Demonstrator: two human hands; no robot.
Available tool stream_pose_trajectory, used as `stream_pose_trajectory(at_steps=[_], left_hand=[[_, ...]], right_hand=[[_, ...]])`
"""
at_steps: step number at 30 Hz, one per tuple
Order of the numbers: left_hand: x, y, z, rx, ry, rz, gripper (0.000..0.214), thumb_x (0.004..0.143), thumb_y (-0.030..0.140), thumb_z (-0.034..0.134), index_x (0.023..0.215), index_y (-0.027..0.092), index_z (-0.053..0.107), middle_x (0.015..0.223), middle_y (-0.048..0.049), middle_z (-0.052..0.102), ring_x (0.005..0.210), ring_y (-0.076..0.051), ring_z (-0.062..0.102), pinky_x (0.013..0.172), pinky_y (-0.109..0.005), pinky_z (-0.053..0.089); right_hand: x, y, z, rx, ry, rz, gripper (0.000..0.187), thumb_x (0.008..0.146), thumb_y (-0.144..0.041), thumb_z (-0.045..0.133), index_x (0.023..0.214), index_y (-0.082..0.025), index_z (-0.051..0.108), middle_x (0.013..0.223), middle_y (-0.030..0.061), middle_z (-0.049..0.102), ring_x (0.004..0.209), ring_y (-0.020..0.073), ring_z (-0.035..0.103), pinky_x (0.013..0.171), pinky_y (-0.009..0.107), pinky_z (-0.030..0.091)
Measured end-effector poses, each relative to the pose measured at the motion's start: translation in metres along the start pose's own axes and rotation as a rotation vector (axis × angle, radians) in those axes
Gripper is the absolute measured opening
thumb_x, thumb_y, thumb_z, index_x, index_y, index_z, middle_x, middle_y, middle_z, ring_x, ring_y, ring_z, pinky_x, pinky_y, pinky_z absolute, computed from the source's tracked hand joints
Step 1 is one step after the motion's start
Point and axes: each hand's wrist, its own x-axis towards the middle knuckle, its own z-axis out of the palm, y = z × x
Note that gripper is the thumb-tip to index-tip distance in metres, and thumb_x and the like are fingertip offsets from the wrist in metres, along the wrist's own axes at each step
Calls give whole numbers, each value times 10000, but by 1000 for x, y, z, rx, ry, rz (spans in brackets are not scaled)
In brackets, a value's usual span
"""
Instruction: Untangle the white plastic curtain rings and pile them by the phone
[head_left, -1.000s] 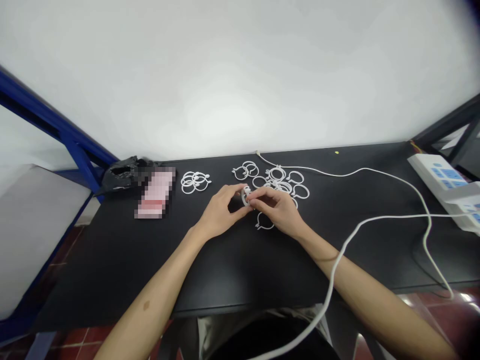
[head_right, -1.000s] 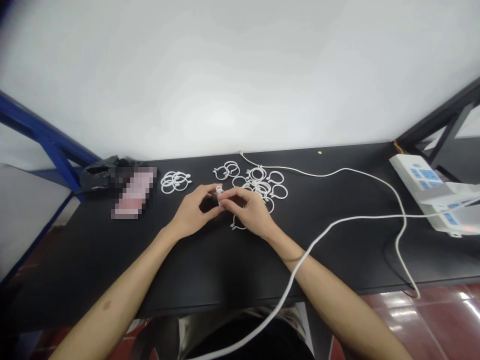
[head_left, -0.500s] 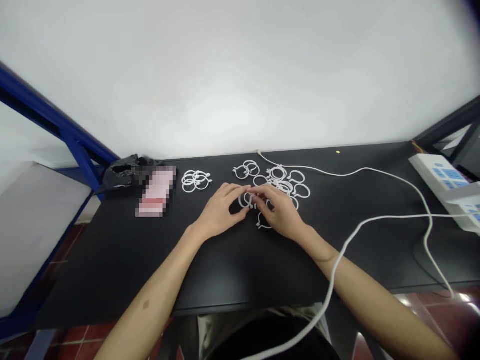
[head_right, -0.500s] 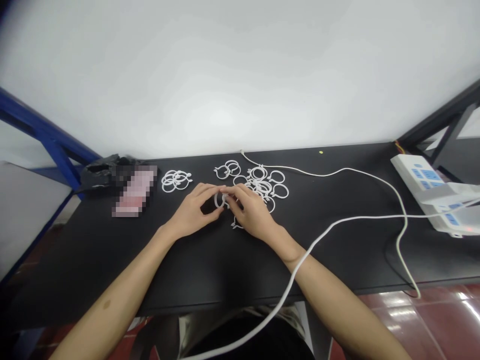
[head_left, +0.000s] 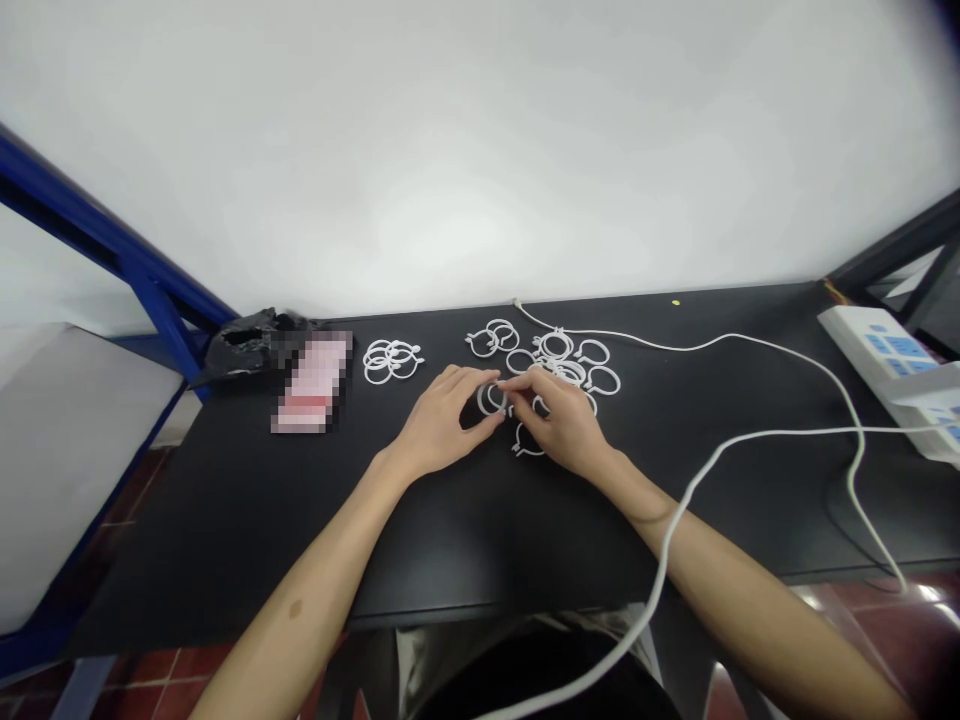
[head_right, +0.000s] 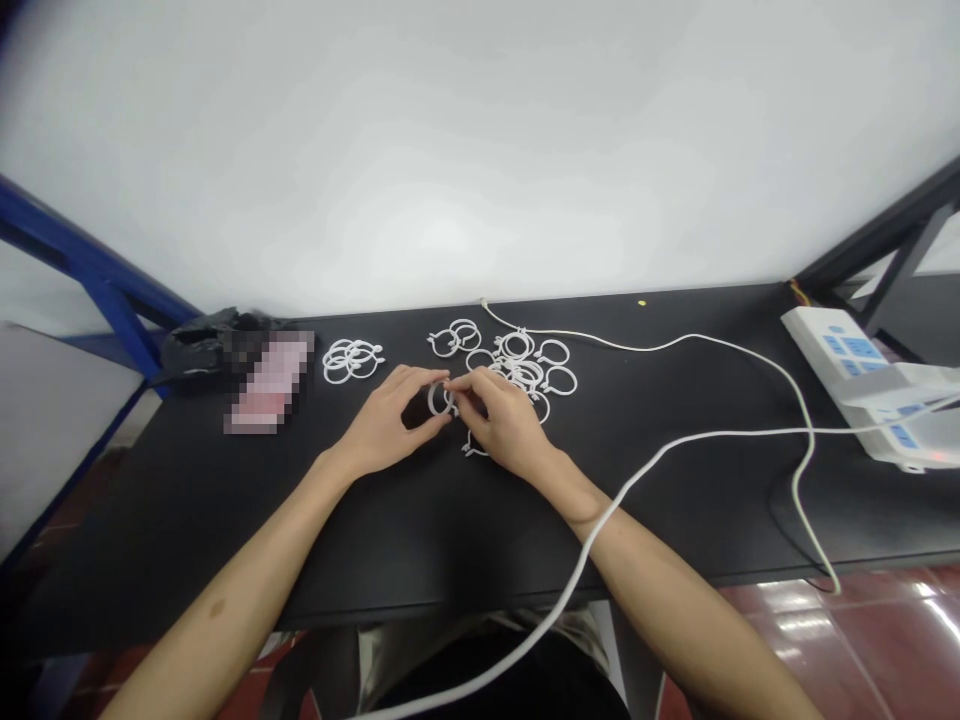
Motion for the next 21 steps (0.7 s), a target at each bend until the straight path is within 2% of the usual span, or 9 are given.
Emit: stream_pose_trajectory(at_steps=[3, 7, 10, 14, 17, 21], left_hand=[[1, -4, 0, 36, 17, -10, 378, 884, 307, 638, 1235, 201, 547, 1177, -42, 645, 1100, -204, 545, 979, -366, 479], [3, -19, -4, 243, 118, -61, 344, 887, 320, 624, 1200, 192, 559, 1147, -58, 646, 1107, -248, 521, 1008, -418, 441], [5, -35, -11, 381, 174, -145, 325, 873, 328, 629, 1159, 181, 582, 1146, -81, 634, 1120, -282, 493, 1013, -441, 421], [5, -54, -19, 532, 298, -299, 393, 852, 313, 629, 1215, 169, 584, 1220, -118, 586, 1162, -339, 448, 1020, -492, 388], [5, -62, -19, 586, 293, -372, 414, 844, 296, 614, 1240, 177, 584, 1273, -127, 558, 1193, -366, 427, 1015, -514, 375], [5, -65, -15, 589, 260, -395, 436, 865, 284, 567, 1286, 171, 570, 1327, -127, 548, 1218, -368, 414, 1022, -527, 362]], right_hand=[[0, 1, 2, -17, 12, 21, 149, 944, -187, 539, 1063, -223, 619, 888, 28, 683, 787, 154, 641, 730, 290, 515], [-1, 3, 5, -81, 5, 25, 264, 937, -218, 563, 1201, -206, 567, 996, 65, 693, 903, 204, 629, 821, 363, 516], [-1, 4, 6, -131, -10, 5, 241, 942, -216, 557, 1181, -197, 571, 992, 68, 687, 932, 224, 589, 864, 399, 491], [0, 2, 5, -153, -16, -5, 205, 947, -216, 550, 1146, -186, 585, 973, 68, 676, 933, 227, 554, 878, 403, 471], [-1, 1, 5, -159, -33, -10, 182, 950, -223, 546, 1119, -180, 598, 967, 72, 666, 931, 226, 540, 867, 392, 472], [-1, 0, 5, -193, -47, -48, 166, 955, -231, 536, 1088, -166, 612, 962, 84, 665, 932, 230, 528, 860, 385, 479]])
